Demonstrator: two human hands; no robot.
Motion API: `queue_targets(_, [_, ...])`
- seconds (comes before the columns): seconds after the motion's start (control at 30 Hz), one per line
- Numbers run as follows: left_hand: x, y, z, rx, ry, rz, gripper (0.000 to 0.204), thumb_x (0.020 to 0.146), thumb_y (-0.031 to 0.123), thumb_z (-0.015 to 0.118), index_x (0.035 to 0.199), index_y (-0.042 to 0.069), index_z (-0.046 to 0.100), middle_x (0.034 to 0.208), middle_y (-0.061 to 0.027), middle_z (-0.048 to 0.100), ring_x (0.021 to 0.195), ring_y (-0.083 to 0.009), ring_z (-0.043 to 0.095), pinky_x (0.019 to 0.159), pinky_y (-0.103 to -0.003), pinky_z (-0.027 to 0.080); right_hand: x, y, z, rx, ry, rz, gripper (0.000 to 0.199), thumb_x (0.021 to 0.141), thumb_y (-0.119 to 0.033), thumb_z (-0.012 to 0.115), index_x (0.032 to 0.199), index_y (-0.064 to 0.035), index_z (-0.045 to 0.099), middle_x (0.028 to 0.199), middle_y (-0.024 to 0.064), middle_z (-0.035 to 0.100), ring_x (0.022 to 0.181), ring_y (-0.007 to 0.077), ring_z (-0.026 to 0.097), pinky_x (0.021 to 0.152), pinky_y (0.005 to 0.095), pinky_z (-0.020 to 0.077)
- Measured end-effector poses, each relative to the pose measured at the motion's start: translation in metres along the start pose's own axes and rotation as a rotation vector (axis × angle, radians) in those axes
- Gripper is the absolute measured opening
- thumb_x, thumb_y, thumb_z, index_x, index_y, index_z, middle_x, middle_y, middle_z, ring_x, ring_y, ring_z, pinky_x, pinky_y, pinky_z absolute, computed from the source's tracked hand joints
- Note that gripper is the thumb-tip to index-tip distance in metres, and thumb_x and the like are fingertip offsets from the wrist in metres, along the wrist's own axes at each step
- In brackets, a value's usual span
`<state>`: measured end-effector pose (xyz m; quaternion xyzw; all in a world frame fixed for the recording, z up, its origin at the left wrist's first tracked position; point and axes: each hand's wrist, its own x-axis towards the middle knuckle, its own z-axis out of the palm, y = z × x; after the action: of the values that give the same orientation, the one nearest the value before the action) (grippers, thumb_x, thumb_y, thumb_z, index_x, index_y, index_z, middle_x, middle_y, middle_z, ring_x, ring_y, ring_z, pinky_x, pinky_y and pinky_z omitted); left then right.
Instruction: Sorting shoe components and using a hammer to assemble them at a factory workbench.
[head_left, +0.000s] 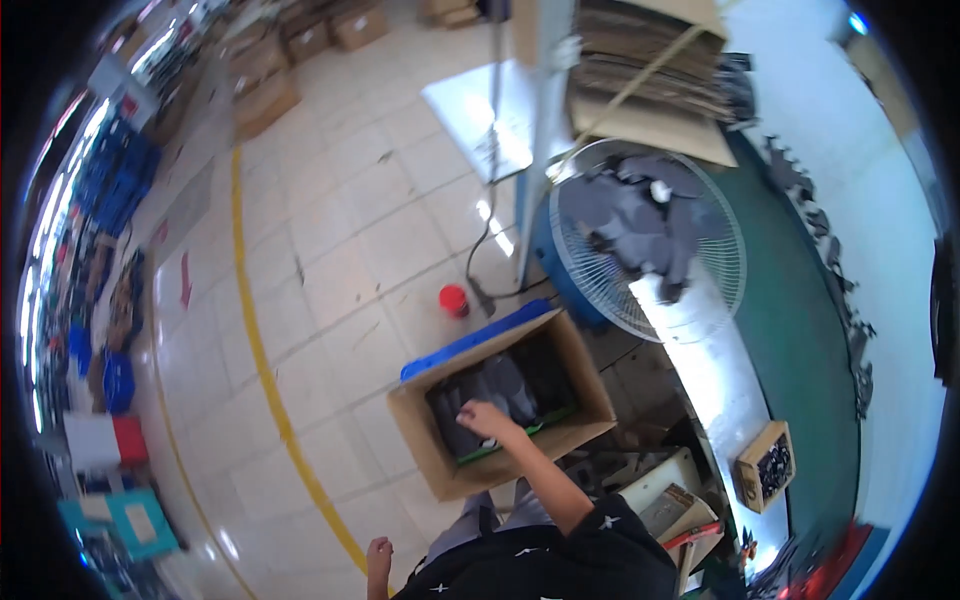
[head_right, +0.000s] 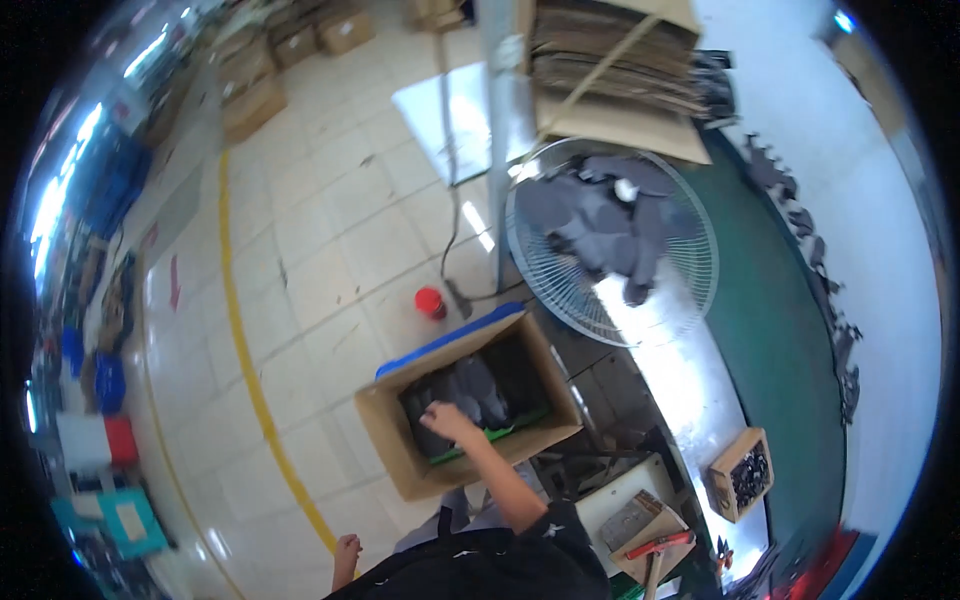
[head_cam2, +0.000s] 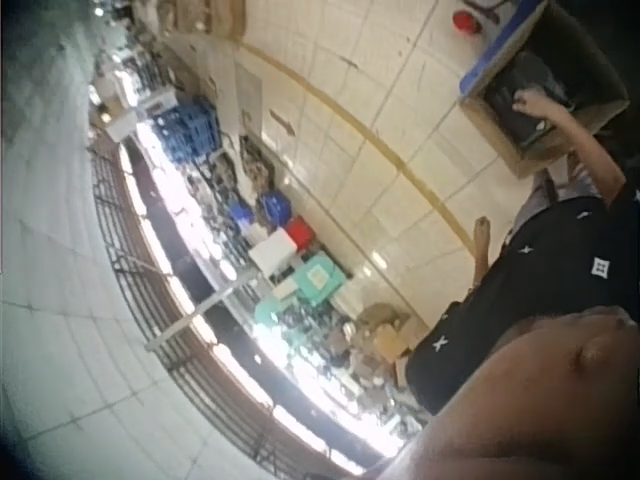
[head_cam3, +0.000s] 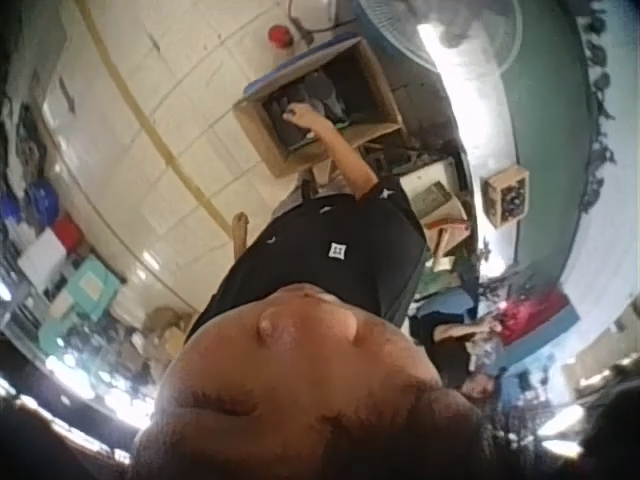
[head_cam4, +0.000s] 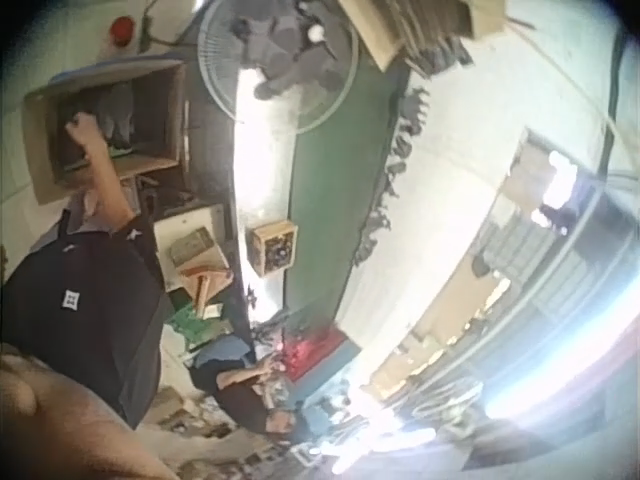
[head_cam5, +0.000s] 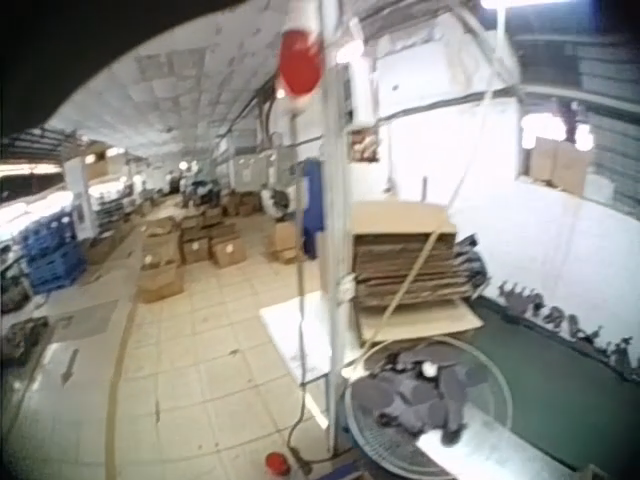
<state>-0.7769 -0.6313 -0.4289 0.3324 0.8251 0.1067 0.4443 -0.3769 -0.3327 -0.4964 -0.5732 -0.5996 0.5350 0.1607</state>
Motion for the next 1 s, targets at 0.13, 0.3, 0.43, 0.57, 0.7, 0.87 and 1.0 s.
queue_targets(0.13, [0.067,0.22,0.052,-0.099,-0.006,0.567,0.023,0.094,0.016,0.058,0.108,-0.001,0.061,0.096,-0.0133,0.067,0.082,-0.0181,0.064,0.075,-0.031,0.051,-0.126,-0.144,-0.202,0.465,0.105,-0.084,0.023,0.093,-0.02,0.06,0.098,0.001,0.067,0.08,0.0094,0.07,0.073,0.0112,0.066,0.067,0.0277,0.0527])
queue_targets(0.3, [-0.001,0.556,0.128,0.073,-0.126,1.318,0.02,0.094,0.006,0.051,0.108,0.0,0.063,0.101,-0.0183,0.066,0.091,-0.0326,0.066,0.08,-0.036,0.051,-0.157,-0.092,-0.394,0.083,1.436,0.026,0.026,0.093,-0.019,0.055,0.106,0.0036,0.057,0.09,0.0242,0.066,0.085,0.0409,0.064,0.075,0.0447,0.0495])
queue_targets(0.43, [-0.05,0.701,0.264,0.094,-0.396,1.382,0.024,0.093,0.018,0.055,0.108,0.0,0.063,0.091,-0.0148,0.065,0.081,-0.0274,0.067,0.074,-0.032,0.053,-0.128,0.032,-0.469,-0.108,1.296,0.498,0.049,0.078,-0.023,0.071,0.113,0.0064,0.052,0.109,0.0279,0.061,0.102,0.0451,0.059,0.09,0.0484,0.048])
queue_targets(0.57, [-0.036,0.747,0.367,-0.004,-0.833,0.452,0.03,0.089,0.028,0.062,0.108,0.005,0.062,0.091,-0.0125,0.064,0.077,-0.027,0.067,0.07,-0.037,0.055,-0.115,0.065,-0.475,0.14,1.117,0.293,0.038,0.072,-0.016,0.072,0.103,0.0039,0.063,0.097,0.0191,0.066,0.086,0.0335,0.065,0.072,0.0395,0.0519])
queue_targets(0.7, [0.003,0.727,0.398,-0.281,-0.644,0.216,0.03,0.086,0.031,0.065,0.104,0.007,0.058,0.091,-0.0091,0.064,0.068,-0.0195,0.064,0.055,-0.034,0.051,-0.137,0.045,-0.448,0.785,1.066,-0.146,0.02,0.084,-0.008,0.061,0.102,0.0002,0.065,0.087,0.0062,0.062,0.069,0.0158,0.057,0.061,0.0316,0.0461])
queue_targets(0.87, [-0.044,0.704,0.367,-0.116,-0.788,0.712,0.016,0.092,0.016,0.062,0.104,0.007,0.058,0.089,-0.0037,0.066,0.076,-0.0123,0.063,0.058,-0.025,0.045,-0.257,-0.019,-0.41,1.396,0.929,-0.236,0.028,0.091,-0.011,0.055,0.116,-0.0003,0.058,0.095,0.0056,0.064,0.09,0.0147,0.059,0.069,0.0264,0.0477])
queue_targets(1.0, [-0.138,0.689,0.333,0.093,-1.232,0.822,0.02,0.093,0.011,0.061,0.111,0.005,0.057,0.094,-0.0027,0.065,0.086,-0.0097,0.06,0.071,-0.023,0.047,-0.288,-0.02,-0.365,1.392,0.966,-0.313,0.033,0.093,-0.01,0.054,0.124,0.0024,0.052,0.113,0.0098,0.063,0.102,0.0146,0.059,0.089,0.0279,0.0468])
